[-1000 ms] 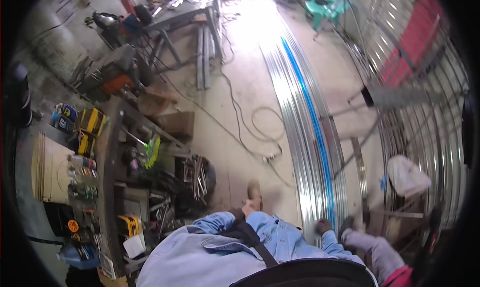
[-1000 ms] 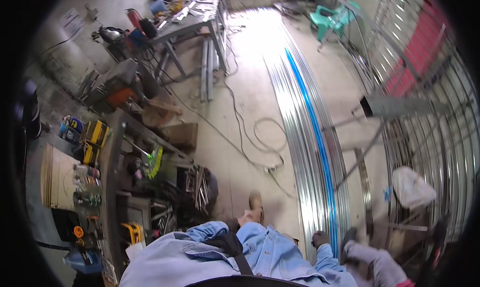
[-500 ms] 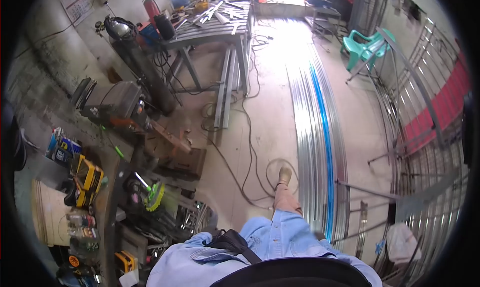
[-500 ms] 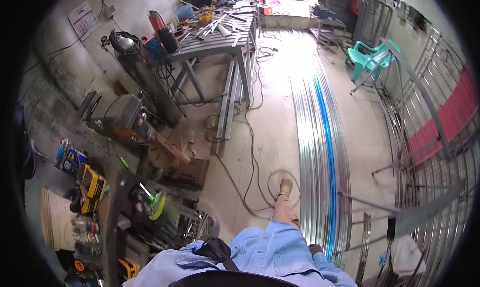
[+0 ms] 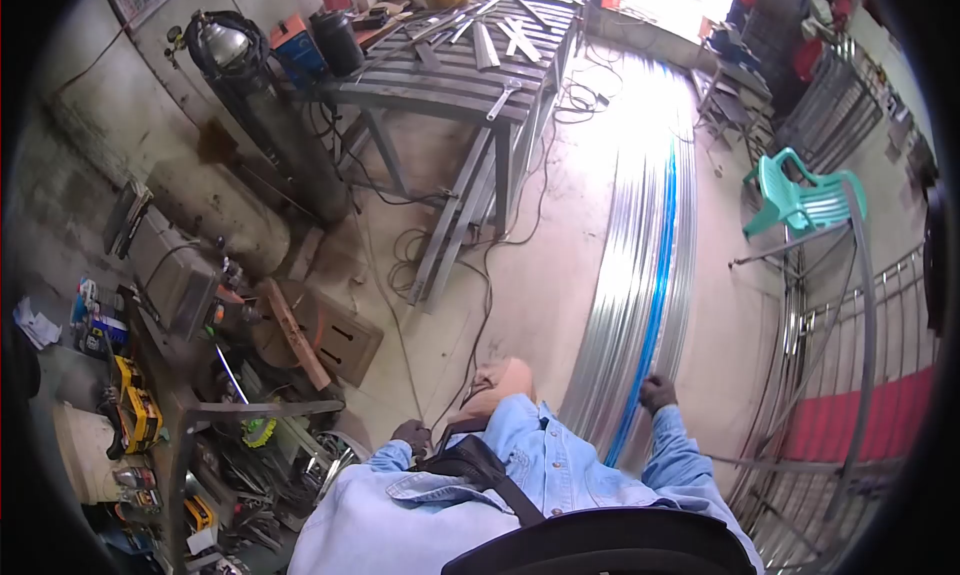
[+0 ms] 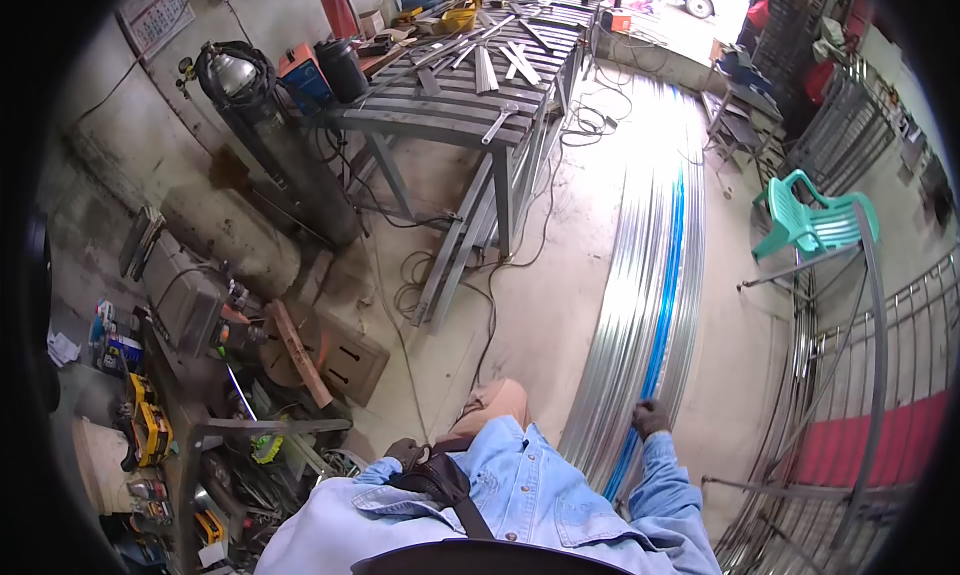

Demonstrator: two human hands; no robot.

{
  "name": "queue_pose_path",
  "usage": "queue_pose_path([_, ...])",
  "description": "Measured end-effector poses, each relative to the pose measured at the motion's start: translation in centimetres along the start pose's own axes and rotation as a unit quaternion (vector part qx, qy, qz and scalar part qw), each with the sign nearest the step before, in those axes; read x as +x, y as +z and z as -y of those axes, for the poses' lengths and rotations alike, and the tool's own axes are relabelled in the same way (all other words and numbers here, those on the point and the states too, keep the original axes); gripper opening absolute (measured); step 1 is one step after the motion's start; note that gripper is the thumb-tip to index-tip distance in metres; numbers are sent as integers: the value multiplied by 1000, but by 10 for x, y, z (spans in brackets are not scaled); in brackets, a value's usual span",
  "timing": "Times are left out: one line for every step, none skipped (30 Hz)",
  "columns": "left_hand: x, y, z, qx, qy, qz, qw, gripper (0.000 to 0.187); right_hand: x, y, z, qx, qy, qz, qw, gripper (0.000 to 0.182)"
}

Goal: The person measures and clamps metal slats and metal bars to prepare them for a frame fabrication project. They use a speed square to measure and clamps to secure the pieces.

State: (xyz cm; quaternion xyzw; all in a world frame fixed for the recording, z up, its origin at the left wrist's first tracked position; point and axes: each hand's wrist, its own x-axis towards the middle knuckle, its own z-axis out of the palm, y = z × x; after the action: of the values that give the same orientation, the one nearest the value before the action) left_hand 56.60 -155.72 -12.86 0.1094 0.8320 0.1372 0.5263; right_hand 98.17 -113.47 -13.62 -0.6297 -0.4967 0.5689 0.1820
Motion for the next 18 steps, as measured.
queue_pose_path([11,0,-17,-4,-3,1,1000,38,28,4,31,-5,0,3,1000,16])
queue_pose_path([27,-1,-32,33,-8,16,999,37,55,8,54,21,-28,-6,999,18])
queue_pose_path([47,-2,-44,70,-12,30,997,35,80,11,68,47,-57,-15,997,20])
queue_pose_path([69,-4,-57,87,8,24,996,35,102,18,78,61,-58,6,996,21])
queue_pose_path([88,-9,-81,82,10,18,996,35,126,28,85,76,-63,28,995,23])
queue_pose_path([109,-18,-108,95,59,-33,993,34,140,40,92,103,-50,51,992,20])
queue_pose_path([129,-25,-131,108,105,-82,985,33,167,48,78,75,-36,80,993,15])
queue_pose_path([150,-44,-166,50,131,-93,986,32,190,54,68,-19,-32,109,993,11])
queue_pose_path([145,-70,-223,-6,151,-139,979,31,219,58,40,-160,-16,104,981,6])
queue_pose_path([178,-86,-253,-15,177,-242,954,30,241,51,13,-35,97,168,980,12])
queue_pose_path([179,-120,-309,-51,156,-258,952,31,230,55,22,-235,91,124,960,16])
queue_pose_path([210,-142,-343,-103,253,-331,903,32,235,41,36,-310,60,171,934,17])
queue_pose_path([174,-183,-414,-126,226,-314,914,25,240,28,50,-382,21,213,899,18])
queue_pose_path([197,-206,-446,-149,318,-362,863,20,246,13,65,-446,-23,249,860,19])
queue_pose_path([216,-234,-488,-169,417,-405,796,15,252,14,87,-379,119,97,913,19])
queue_pose_path([231,-259,-531,-160,434,-397,792,15,264,15,111,-299,114,40,946,21])
queue_pose_path([228,-278,-575,-195,456,-369,786,10,278,9,120,-222,111,-17,969,23])
queue_pose_path([222,-294,-614,-230,471,-341,780,7,284,9,164,-94,142,-34,985,13])
